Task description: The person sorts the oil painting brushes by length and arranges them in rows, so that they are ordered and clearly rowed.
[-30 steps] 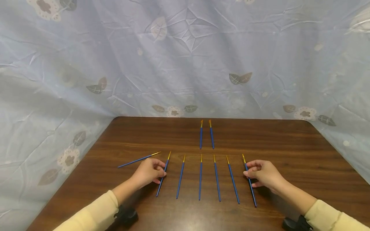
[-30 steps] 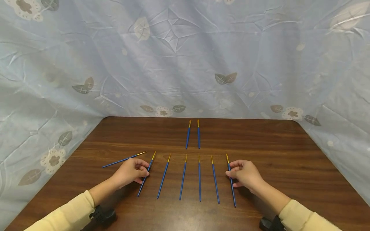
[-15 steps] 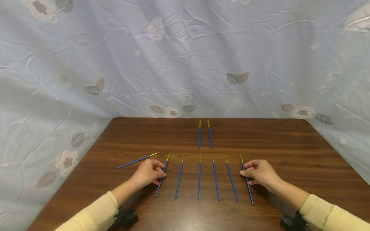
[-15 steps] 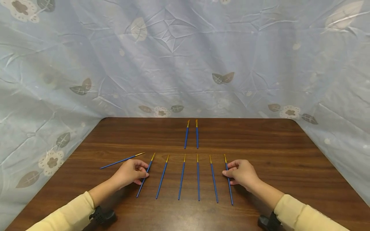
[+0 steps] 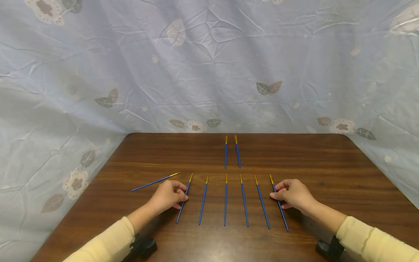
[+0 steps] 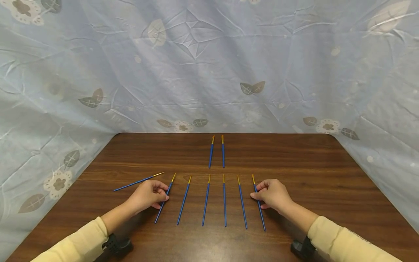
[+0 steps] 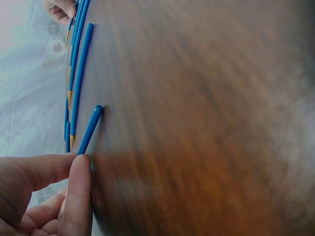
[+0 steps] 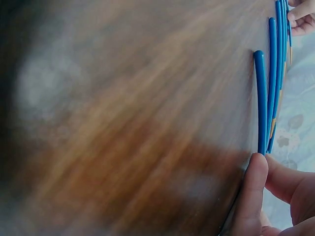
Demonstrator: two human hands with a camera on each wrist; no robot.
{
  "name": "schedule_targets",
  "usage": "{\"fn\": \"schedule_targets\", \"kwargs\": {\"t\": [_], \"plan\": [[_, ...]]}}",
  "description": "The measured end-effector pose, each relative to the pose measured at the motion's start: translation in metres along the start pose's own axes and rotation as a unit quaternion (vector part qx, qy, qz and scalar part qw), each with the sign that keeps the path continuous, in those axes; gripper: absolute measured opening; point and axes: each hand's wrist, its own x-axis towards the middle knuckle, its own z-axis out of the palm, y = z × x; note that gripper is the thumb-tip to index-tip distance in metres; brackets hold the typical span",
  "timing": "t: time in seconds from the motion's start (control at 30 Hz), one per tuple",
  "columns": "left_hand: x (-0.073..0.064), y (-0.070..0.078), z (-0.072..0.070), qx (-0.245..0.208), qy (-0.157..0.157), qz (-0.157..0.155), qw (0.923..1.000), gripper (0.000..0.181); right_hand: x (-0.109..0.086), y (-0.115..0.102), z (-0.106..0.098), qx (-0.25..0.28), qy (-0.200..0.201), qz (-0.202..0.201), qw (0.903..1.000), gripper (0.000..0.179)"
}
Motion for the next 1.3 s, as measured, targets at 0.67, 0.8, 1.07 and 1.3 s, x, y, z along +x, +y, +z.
{"fn": "schedule_targets", "kwargs": {"t": [0.67, 0.8, 1.07, 1.3], "plan": [[-0.0015, 0.0006, 0.0068, 0.004, 0.019, 0.006, 0.9998, 0.021, -0.0013, 0.0040, 0.0020, 0.004, 0.005, -0.014, 0.9999, 0.032], [-0.0009, 0.0012, 0.0070, 0.009, 0.022, 0.008, 0.9997, 0.022, -0.0012, 0.0033, 0.0016, 0.007, 0.005, -0.012, 0.9999, 0.032], [-0.0024, 0.0009, 0.0074, 0.005, 0.028, 0.011, 0.9995, 0.023, -0.0028, 0.0028, 0.0017, 0.014, 0.003, -0.016, 0.9998, 0.040], [-0.0024, -0.0006, 0.0066, -0.005, 0.031, 0.005, 0.9995, 0.023, -0.0053, 0.0035, 0.0022, 0.014, 0.002, -0.032, 0.9994, 0.046]]}}
